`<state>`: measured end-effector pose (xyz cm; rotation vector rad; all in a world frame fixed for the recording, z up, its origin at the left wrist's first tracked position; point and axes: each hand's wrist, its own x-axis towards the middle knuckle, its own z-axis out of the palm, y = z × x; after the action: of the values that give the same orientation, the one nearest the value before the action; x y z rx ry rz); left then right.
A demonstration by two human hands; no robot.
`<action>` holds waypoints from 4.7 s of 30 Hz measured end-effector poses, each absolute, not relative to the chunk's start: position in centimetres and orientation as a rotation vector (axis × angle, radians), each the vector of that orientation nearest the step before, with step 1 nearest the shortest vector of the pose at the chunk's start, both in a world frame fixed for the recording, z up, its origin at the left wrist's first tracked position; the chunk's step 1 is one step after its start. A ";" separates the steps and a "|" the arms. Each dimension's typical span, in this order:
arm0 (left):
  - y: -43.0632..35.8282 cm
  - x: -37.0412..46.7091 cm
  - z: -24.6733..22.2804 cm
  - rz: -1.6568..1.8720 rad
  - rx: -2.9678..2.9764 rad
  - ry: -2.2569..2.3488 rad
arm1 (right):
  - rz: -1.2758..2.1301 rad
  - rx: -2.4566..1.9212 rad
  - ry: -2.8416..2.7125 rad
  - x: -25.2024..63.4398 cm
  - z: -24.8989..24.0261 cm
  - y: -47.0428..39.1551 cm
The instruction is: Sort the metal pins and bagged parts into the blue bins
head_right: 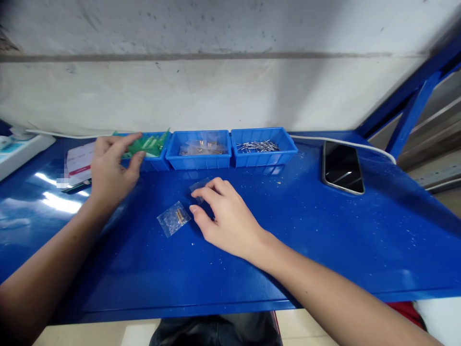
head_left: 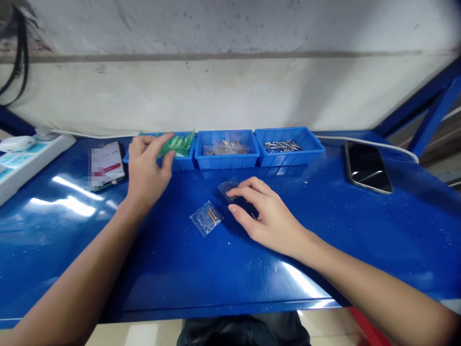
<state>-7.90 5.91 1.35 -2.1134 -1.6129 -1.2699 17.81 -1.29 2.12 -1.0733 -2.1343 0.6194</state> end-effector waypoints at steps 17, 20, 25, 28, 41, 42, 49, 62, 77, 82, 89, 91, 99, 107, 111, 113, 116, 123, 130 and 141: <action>3.3 -4.2 1.4 -1.245 -2.123 -1.542 | 0.334 -0.872 -2.517 14.8 1.5 -3.0; 1.9 -2.3 1.6 -1.287 -2.250 -1.513 | 0.283 -0.845 -2.607 14.3 1.2 -2.9; 1.3 -1.4 1.6 -1.276 -2.413 -1.544 | 0.308 -0.861 -2.564 15.3 1.0 -2.0; 1.5 -1.7 1.6 -1.263 -2.450 -1.630 | 0.352 -0.935 -2.506 16.1 1.3 -1.9; 0.8 -1.4 1.7 -1.185 -2.594 -1.683 | 0.237 -0.840 -2.773 16.5 1.8 -3.2; 0.7 -1.4 1.7 -1.179 -2.613 -1.676 | 0.218 -0.829 -2.792 16.6 1.7 -3.2; 0.5 -1.3 1.7 -1.163 -2.700 -1.643 | 0.082 -0.790 -2.782 16.9 1.7 -3.2; 0.6 -1.4 1.8 -1.156 -2.753 -1.646 | 0.104 -1.014 -2.696 17.1 1.7 -2.7; -0.1 -1.0 1.8 -1.597 -3.088 -1.943 | 0.609 -1.022 -1.807 17.9 2.6 -1.5; -0.1 -0.5 1.4 -2.169 -3.001 -2.133 | 0.644 -0.948 -1.782 17.9 2.7 -1.8; 0.0 -0.3 1.2 -2.541 -2.709 -2.154 | 0.727 -1.009 -1.673 18.0 1.7 -0.9; 0.0 -0.3 1.3 -2.557 -2.666 -2.165 | 0.784 -1.055 -1.635 18.0 1.4 -0.6; -0.1 -0.3 1.1 -2.347 -2.655 -2.313 | 0.923 -1.148 -1.716 18.3 2.4 -0.2; -0.2 -0.4 1.4 -2.014 -2.762 -2.290 | 0.723 -1.135 -1.779 18.4 2.3 -0.3; -0.1 -0.3 1.7 -2.200 -2.773 -2.470 | 0.541 -1.048 -1.876 18.5 2.2 -0.4; -0.1 -0.3 1.8 -2.434 -2.728 -2.560 | 0.512 -0.994 -1.930 18.6 2.3 -0.4; -0.1 -0.1 1.8 -2.718 -2.615 -2.644 | 0.504 -0.888 -2.002 18.6 2.2 -0.4; -0.2 -0.1 1.5 -2.560 -2.571 -2.600 | 0.535 -0.917 -2.014 18.6 1.7 -0.3; -0.1 -0.2 1.8 -2.650 -2.457 -2.522 | 0.799 -1.092 -1.913 18.2 1.9 -0.5; -0.4 -0.1 2.0 -2.362 -2.733 -2.383 | 0.731 -1.083 -1.983 18.1 1.8 -0.8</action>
<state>-0.11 -0.37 1.97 -2.7331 -2.3833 -2.3619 18.08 -0.81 1.75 -1.0826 -1.9831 0.7309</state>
